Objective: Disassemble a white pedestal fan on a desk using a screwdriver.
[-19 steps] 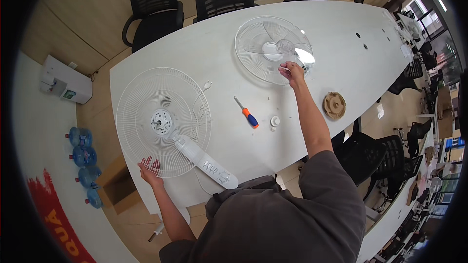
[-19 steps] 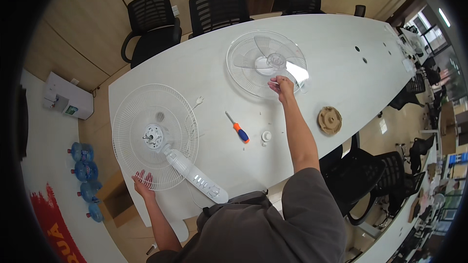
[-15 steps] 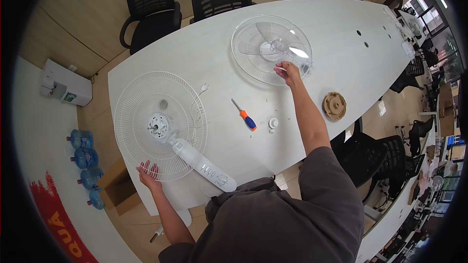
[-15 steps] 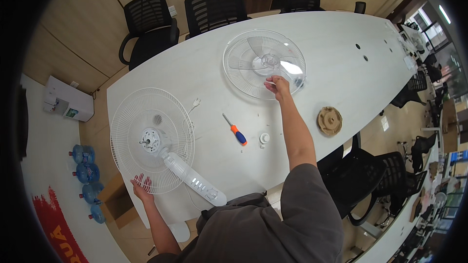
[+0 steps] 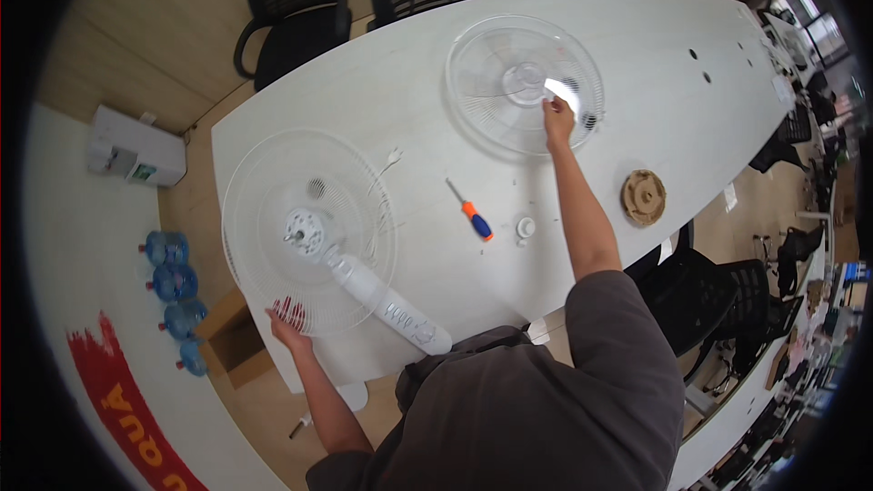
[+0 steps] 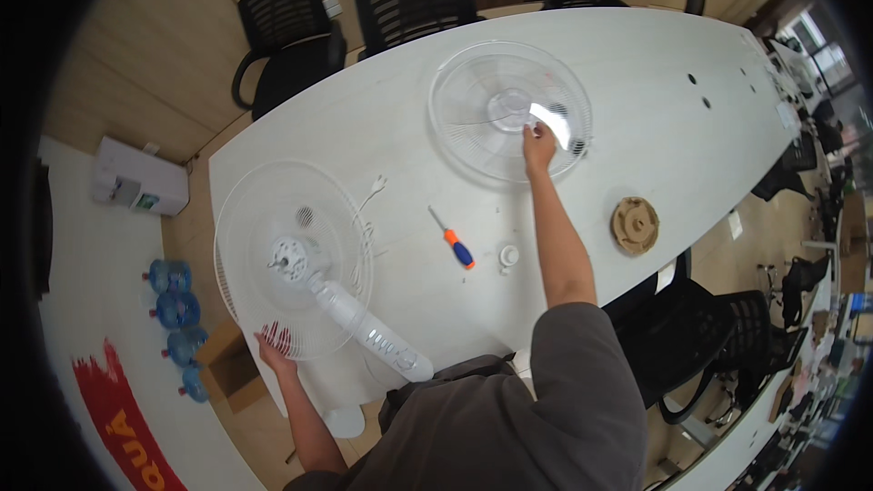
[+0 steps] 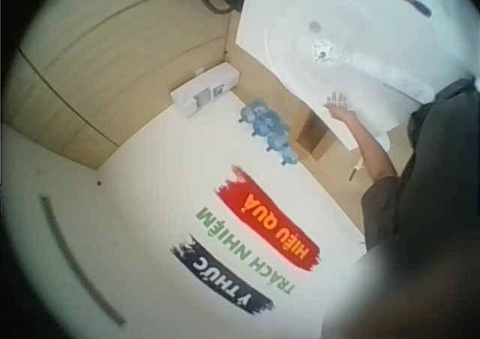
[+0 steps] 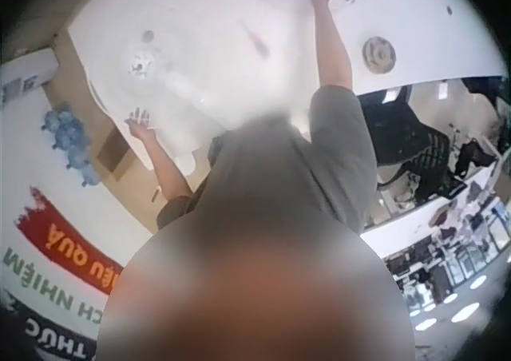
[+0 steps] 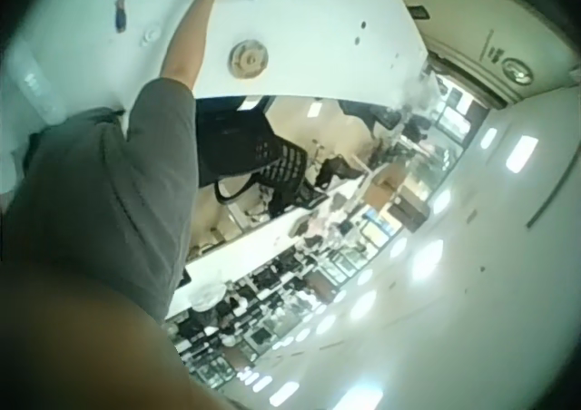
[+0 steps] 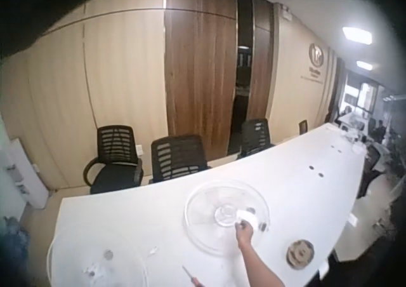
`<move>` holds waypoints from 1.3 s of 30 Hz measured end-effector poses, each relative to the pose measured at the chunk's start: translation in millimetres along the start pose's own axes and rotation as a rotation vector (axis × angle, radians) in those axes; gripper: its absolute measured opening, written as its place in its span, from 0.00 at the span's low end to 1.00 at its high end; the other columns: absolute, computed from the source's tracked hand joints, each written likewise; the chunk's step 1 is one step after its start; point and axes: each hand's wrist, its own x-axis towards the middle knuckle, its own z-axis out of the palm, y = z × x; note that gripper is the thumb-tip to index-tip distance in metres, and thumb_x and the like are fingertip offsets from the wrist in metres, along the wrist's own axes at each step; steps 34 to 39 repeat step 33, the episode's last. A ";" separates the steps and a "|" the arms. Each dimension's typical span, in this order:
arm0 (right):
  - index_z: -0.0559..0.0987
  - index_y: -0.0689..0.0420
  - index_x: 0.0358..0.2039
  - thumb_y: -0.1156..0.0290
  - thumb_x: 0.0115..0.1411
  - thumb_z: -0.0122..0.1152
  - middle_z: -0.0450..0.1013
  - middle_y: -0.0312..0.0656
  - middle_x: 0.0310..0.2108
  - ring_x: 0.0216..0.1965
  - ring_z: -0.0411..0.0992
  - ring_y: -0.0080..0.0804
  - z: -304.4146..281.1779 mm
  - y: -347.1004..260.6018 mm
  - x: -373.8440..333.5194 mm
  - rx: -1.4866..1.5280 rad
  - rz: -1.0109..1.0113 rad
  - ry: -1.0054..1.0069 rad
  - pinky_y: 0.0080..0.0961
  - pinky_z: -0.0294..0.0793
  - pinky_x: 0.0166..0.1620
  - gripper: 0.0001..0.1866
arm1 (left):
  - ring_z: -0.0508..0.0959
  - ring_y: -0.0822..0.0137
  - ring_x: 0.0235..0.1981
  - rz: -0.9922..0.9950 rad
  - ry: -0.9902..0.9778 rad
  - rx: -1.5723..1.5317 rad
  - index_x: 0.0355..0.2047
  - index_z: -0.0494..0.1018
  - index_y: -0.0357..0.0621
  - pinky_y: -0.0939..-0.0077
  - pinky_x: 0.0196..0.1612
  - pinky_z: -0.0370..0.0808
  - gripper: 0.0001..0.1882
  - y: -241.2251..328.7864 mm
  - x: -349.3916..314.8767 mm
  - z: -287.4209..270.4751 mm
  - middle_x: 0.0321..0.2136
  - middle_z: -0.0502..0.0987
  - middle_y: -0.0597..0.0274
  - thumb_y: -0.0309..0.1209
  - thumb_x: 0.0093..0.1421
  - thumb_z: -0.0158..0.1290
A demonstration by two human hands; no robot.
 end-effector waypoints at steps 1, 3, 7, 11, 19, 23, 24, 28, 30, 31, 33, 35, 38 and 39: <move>0.76 0.65 0.50 0.65 0.58 0.65 0.78 0.46 0.41 0.43 0.75 0.32 -9.5 1.7 -12.1 0.108 -0.039 -0.063 0.25 0.72 0.49 0.22 | 0.79 0.57 0.38 -0.020 0.006 0.015 0.55 0.68 0.40 0.66 0.39 0.79 0.30 1.0 -4.5 1.7 0.46 0.78 0.53 0.54 0.69 0.39; 0.78 0.61 0.45 0.67 0.60 0.62 0.77 0.41 0.39 0.39 0.75 0.28 -34.3 -12.9 -64.6 0.236 -0.089 -0.193 0.24 0.73 0.44 0.16 | 0.80 0.57 0.36 -0.029 0.029 0.003 0.54 0.69 0.39 0.65 0.38 0.79 0.29 -1.8 -11.1 8.9 0.44 0.79 0.52 0.53 0.68 0.41; 0.76 0.62 0.47 0.65 0.63 0.59 0.76 0.41 0.39 0.38 0.75 0.27 -88.3 -53.6 -197.6 0.315 0.199 -0.498 0.24 0.75 0.39 0.16 | 0.81 0.59 0.32 -0.040 -0.025 -0.093 0.50 0.70 0.38 0.66 0.34 0.79 0.26 -8.5 -12.9 30.9 0.41 0.80 0.52 0.50 0.68 0.44; 0.76 0.61 0.45 0.64 0.64 0.59 0.76 0.41 0.35 0.33 0.76 0.27 -86.1 -61.2 -294.7 0.353 0.348 -0.714 0.23 0.77 0.34 0.15 | 0.81 0.59 0.32 -0.007 -0.075 -0.147 0.50 0.70 0.38 0.67 0.34 0.79 0.26 -3.0 -32.1 30.3 0.41 0.79 0.51 0.50 0.67 0.46; 0.74 0.63 0.48 0.65 0.59 0.62 0.75 0.48 0.41 0.40 0.75 0.37 -26.6 -53.0 -319.6 -0.047 -0.223 -0.745 0.33 0.76 0.39 0.20 | 0.81 0.60 0.32 -0.024 -0.179 -0.147 0.52 0.68 0.38 0.69 0.34 0.80 0.21 -4.1 -31.9 25.0 0.42 0.79 0.50 0.43 0.70 0.41; 0.71 0.58 0.50 0.70 0.53 0.64 0.67 0.51 0.49 0.50 0.64 0.53 -6.4 -21.7 -285.8 -0.573 -0.633 -0.521 0.47 0.66 0.53 0.24 | 0.82 0.61 0.32 -0.013 -0.203 -0.135 0.54 0.67 0.38 0.70 0.32 0.80 0.20 -6.4 -34.1 26.7 0.43 0.79 0.51 0.41 0.71 0.41; 0.70 0.55 0.50 0.70 0.53 0.64 0.66 0.51 0.49 0.50 0.65 0.53 -4.6 -18.4 -283.6 -0.706 -0.514 -0.555 0.47 0.67 0.52 0.23 | 0.82 0.61 0.32 -0.015 -0.202 -0.140 0.54 0.67 0.38 0.70 0.32 0.80 0.20 -7.7 -35.9 27.1 0.43 0.79 0.51 0.41 0.71 0.41; 0.69 0.46 0.50 0.70 0.53 0.63 0.65 0.50 0.49 0.50 0.65 0.53 -5.5 -1.0 -267.2 -0.862 -0.498 -0.623 0.51 0.68 0.49 0.23 | 0.81 0.63 0.32 -0.006 -0.192 -0.139 0.53 0.67 0.38 0.73 0.32 0.79 0.20 -10.7 -38.7 28.3 0.43 0.79 0.53 0.40 0.70 0.43; 0.69 0.45 0.51 0.70 0.54 0.62 0.64 0.49 0.49 0.50 0.65 0.53 -5.2 6.2 -259.1 -0.851 -0.424 -0.617 0.51 0.69 0.50 0.23 | 0.81 0.63 0.32 0.002 -0.189 -0.131 0.53 0.68 0.39 0.74 0.31 0.79 0.19 -13.8 -36.2 27.3 0.43 0.79 0.53 0.40 0.70 0.43; 0.68 0.44 0.52 0.69 0.55 0.62 0.64 0.49 0.49 0.50 0.65 0.53 -4.7 8.0 -255.5 -0.836 -0.347 -0.608 0.52 0.69 0.50 0.24 | 0.81 0.64 0.32 0.007 -0.201 -0.112 0.53 0.68 0.40 0.74 0.31 0.78 0.19 -16.8 -33.2 25.9 0.43 0.79 0.53 0.40 0.70 0.44; 0.67 0.44 0.53 0.67 0.58 0.61 0.64 0.48 0.49 0.52 0.64 0.52 -0.4 10.9 -248.5 -0.844 -0.216 -0.639 0.51 0.67 0.53 0.22 | 0.81 0.64 0.33 0.004 -0.237 -0.127 0.54 0.68 0.41 0.74 0.32 0.78 0.20 -19.4 -30.1 24.3 0.44 0.79 0.54 0.41 0.69 0.45; 0.67 0.44 0.53 0.67 0.58 0.61 0.64 0.48 0.49 0.52 0.64 0.52 -0.4 10.9 -248.5 -0.844 -0.216 -0.639 0.51 0.67 0.53 0.22 | 0.81 0.64 0.33 0.004 -0.237 -0.127 0.54 0.68 0.41 0.74 0.32 0.78 0.20 -19.4 -30.1 24.3 0.44 0.79 0.54 0.41 0.69 0.45; 0.67 0.44 0.53 0.67 0.58 0.61 0.64 0.48 0.49 0.52 0.64 0.52 -0.4 10.9 -248.5 -0.844 -0.216 -0.639 0.51 0.67 0.53 0.22 | 0.81 0.64 0.33 0.004 -0.237 -0.127 0.54 0.68 0.41 0.74 0.32 0.78 0.20 -19.4 -30.1 24.3 0.44 0.79 0.54 0.41 0.69 0.45; 0.67 0.44 0.53 0.67 0.58 0.61 0.64 0.48 0.49 0.52 0.64 0.52 -0.4 10.9 -248.5 -0.844 -0.216 -0.639 0.51 0.67 0.53 0.22 | 0.81 0.64 0.33 0.004 -0.237 -0.127 0.54 0.68 0.41 0.74 0.32 0.78 0.20 -19.4 -30.1 24.3 0.44 0.79 0.54 0.41 0.69 0.45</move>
